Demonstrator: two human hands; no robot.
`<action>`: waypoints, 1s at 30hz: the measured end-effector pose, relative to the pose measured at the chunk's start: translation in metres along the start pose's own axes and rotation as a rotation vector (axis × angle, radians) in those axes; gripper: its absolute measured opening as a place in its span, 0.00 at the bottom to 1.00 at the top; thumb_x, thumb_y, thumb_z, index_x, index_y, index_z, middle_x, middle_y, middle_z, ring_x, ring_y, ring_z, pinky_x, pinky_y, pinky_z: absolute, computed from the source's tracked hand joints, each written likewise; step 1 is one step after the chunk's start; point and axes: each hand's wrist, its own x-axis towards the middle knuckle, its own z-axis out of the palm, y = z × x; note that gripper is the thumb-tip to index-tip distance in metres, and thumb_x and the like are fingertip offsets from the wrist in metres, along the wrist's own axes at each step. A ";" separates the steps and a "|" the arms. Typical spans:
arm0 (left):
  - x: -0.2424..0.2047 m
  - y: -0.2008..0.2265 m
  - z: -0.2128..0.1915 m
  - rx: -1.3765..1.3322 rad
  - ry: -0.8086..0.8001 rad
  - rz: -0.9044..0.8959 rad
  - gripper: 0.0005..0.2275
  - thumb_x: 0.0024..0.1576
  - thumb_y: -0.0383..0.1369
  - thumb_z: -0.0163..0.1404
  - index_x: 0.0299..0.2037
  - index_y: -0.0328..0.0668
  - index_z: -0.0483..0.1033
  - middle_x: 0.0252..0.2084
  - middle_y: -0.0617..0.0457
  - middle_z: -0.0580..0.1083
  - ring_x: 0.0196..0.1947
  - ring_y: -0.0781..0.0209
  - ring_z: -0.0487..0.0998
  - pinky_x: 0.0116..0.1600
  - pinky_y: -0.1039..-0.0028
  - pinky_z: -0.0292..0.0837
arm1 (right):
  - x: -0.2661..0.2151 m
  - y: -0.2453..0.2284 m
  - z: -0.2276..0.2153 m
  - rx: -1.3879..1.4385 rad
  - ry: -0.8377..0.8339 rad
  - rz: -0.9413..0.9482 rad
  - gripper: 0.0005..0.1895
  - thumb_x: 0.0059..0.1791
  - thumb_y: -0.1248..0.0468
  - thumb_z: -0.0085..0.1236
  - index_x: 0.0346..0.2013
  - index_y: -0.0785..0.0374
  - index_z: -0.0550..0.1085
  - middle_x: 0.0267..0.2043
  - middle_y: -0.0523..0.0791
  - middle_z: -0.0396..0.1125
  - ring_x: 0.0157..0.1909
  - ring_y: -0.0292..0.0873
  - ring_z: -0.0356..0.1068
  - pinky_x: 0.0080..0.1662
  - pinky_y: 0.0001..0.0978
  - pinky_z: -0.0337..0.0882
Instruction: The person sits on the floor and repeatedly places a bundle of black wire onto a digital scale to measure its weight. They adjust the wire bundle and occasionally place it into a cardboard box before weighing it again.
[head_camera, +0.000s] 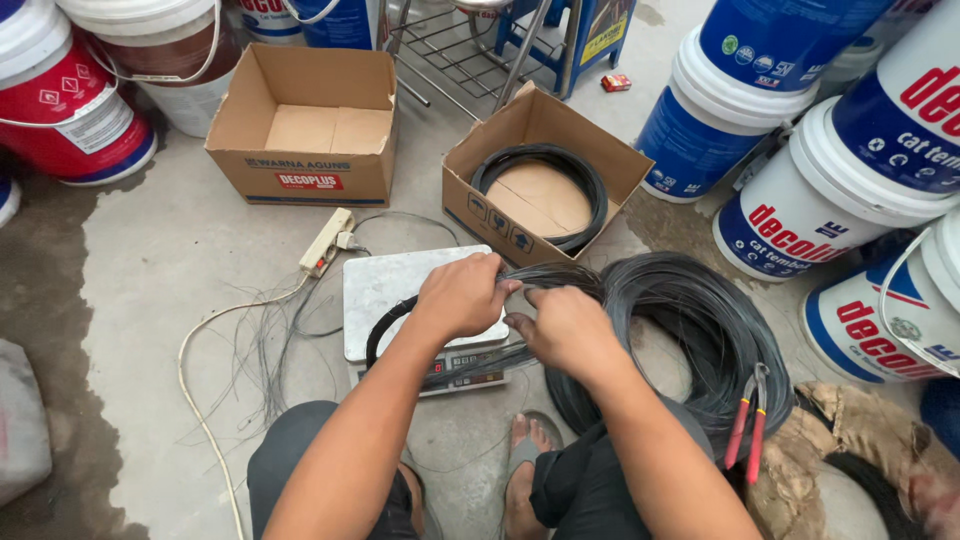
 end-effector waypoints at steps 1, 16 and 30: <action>-0.004 0.001 -0.004 0.001 -0.002 -0.002 0.17 0.54 0.46 0.36 0.45 0.47 0.67 0.38 0.50 0.70 0.43 0.47 0.73 0.47 0.58 0.66 | 0.010 0.000 0.013 0.002 -0.002 -0.002 0.24 0.43 0.47 0.46 0.48 0.56 0.70 0.36 0.52 0.69 0.44 0.53 0.67 0.44 0.44 0.68; -0.012 -0.013 -0.005 -0.338 0.175 0.189 0.17 0.43 0.34 0.49 0.45 0.44 0.72 0.39 0.45 0.71 0.45 0.43 0.71 0.50 0.60 0.66 | 0.039 0.022 0.025 0.116 1.005 -0.560 0.01 0.40 0.61 0.56 0.24 0.52 0.73 0.20 0.40 0.61 0.26 0.44 0.64 0.32 0.31 0.66; -0.022 0.000 0.007 -0.221 0.261 0.247 0.12 0.45 0.37 0.52 0.40 0.53 0.71 0.33 0.54 0.75 0.38 0.49 0.75 0.42 0.63 0.71 | 0.070 0.036 0.049 0.784 0.318 -0.047 0.07 0.36 0.69 0.55 0.27 0.58 0.76 0.23 0.48 0.68 0.30 0.41 0.67 0.36 0.34 0.66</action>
